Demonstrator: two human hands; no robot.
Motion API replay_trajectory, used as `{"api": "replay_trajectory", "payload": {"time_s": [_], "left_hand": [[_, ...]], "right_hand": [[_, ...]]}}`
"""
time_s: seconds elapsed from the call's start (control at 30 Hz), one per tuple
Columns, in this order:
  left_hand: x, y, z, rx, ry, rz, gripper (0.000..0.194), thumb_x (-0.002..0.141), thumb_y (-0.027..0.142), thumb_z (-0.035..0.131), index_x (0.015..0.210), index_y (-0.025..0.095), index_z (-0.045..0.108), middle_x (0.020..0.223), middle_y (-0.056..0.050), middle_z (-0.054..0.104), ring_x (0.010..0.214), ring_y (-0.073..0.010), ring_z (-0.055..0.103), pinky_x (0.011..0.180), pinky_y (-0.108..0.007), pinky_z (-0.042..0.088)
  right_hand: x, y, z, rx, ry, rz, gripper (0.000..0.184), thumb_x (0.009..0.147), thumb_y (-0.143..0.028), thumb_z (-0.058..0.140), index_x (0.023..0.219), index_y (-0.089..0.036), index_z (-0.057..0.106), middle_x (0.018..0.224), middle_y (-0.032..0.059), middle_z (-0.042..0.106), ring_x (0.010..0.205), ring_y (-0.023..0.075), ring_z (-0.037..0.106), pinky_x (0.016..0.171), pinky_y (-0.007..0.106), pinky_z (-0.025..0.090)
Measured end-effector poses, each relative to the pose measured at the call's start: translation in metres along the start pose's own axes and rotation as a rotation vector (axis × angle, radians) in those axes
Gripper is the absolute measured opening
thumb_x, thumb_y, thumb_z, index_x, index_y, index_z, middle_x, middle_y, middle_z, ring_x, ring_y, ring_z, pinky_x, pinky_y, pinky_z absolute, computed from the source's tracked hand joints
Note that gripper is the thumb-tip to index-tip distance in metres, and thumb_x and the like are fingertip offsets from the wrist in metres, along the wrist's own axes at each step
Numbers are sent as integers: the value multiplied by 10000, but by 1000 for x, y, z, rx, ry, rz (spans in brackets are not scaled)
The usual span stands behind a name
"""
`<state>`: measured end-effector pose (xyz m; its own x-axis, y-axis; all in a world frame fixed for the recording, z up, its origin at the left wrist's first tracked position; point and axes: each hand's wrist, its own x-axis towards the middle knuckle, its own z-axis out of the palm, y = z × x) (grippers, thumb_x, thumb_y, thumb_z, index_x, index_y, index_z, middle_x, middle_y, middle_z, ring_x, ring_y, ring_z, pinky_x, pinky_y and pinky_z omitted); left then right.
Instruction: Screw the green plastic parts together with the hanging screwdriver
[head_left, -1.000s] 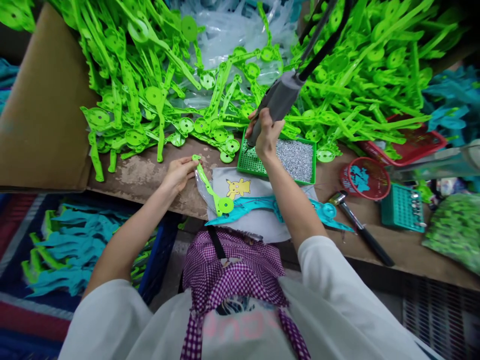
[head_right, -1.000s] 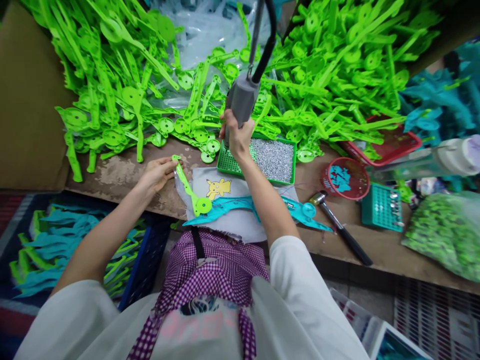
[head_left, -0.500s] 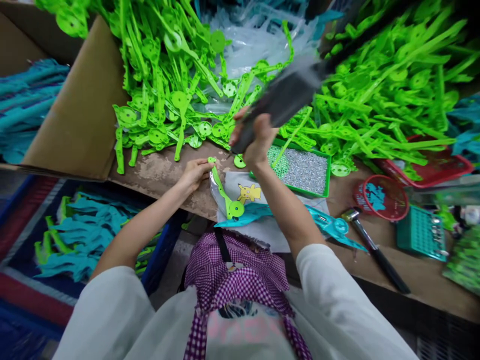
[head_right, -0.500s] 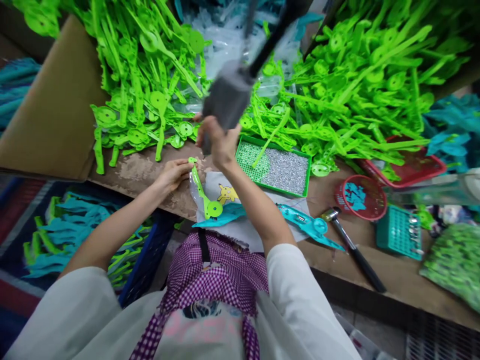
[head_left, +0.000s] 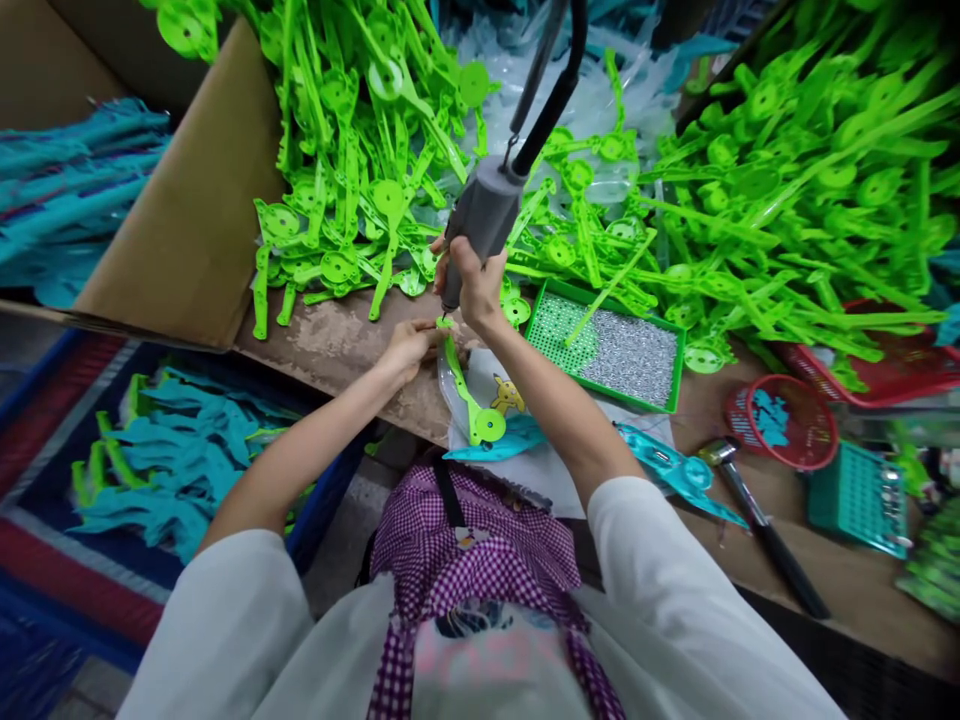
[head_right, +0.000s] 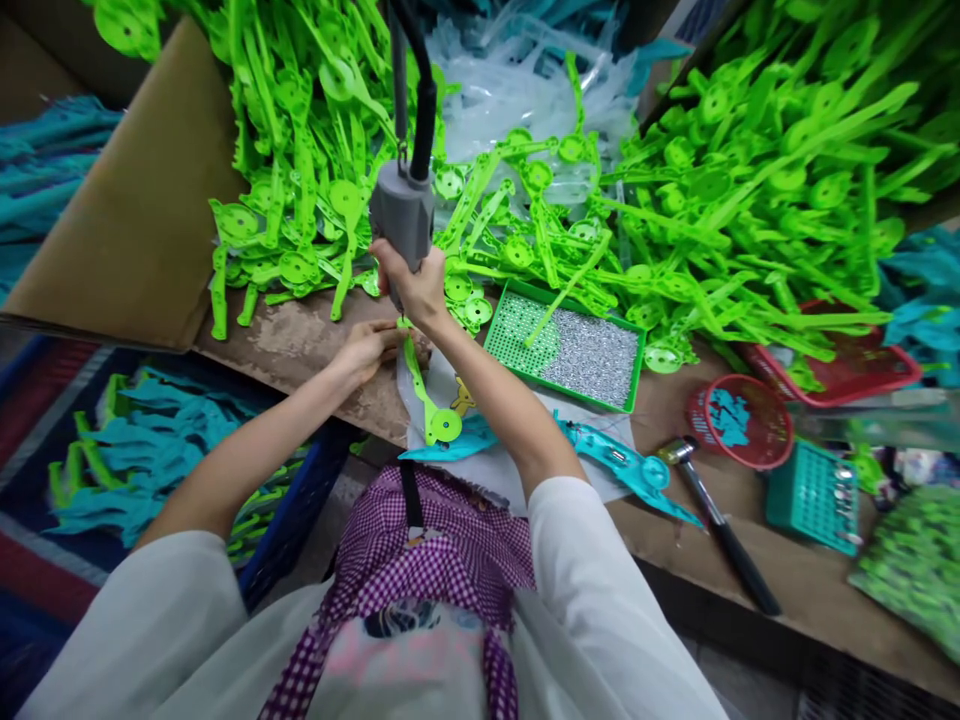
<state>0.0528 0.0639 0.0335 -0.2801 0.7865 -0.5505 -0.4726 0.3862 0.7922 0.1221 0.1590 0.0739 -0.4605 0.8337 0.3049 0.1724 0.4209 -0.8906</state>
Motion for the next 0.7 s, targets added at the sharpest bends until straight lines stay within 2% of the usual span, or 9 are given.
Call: {"api": "replay_trajectory", "payload": {"time_s": [0.17, 0.37, 0.5, 0.6, 0.7], "left_hand": [[-1, -2, 2, -19, 17, 18, 245, 586, 149, 898, 729, 114, 702, 658, -40, 713, 592, -148, 651, 619, -262, 541], [2, -8, 3, 19, 55, 50, 298, 566, 218, 915, 761, 111, 717, 703, -48, 730, 667, -175, 688, 702, -302, 562], [2, -7, 2, 26, 51, 57, 294, 596, 207, 904, 809, 116, 724, 738, -49, 735, 684, -164, 689, 707, -286, 567], [-1, -1, -2, 10, 14, -2, 248, 666, 166, 868, 858, 121, 717, 803, -64, 749, 685, -145, 682, 682, -261, 576], [-8, 2, -9, -4, -66, -66, 249, 765, 188, 814, 992, 153, 718, 966, -87, 760, 775, -158, 702, 711, -279, 602]], "right_hand": [[3, 4, 6, 93, -21, 25, 720, 941, -795, 223, 918, -217, 652, 597, 34, 575, 569, 210, 654, 562, 408, 622], [0, 3, 6, 336, -17, 40, 628, 831, -835, 491, 817, -220, 617, 584, -6, 532, 562, 183, 632, 538, 359, 572], [0, -6, 5, 404, 28, 32, 635, 756, -881, 511, 717, -248, 551, 511, -41, 482, 436, 128, 519, 477, 314, 481], [0, -20, -13, 439, 178, 67, 636, 748, -895, 476, 776, -263, 553, 484, -64, 463, 404, 110, 483, 437, 285, 431], [-7, -30, -54, 459, 390, 11, 688, 759, -915, 418, 852, -253, 579, 513, -73, 443, 417, 104, 501, 426, 268, 427]]}}
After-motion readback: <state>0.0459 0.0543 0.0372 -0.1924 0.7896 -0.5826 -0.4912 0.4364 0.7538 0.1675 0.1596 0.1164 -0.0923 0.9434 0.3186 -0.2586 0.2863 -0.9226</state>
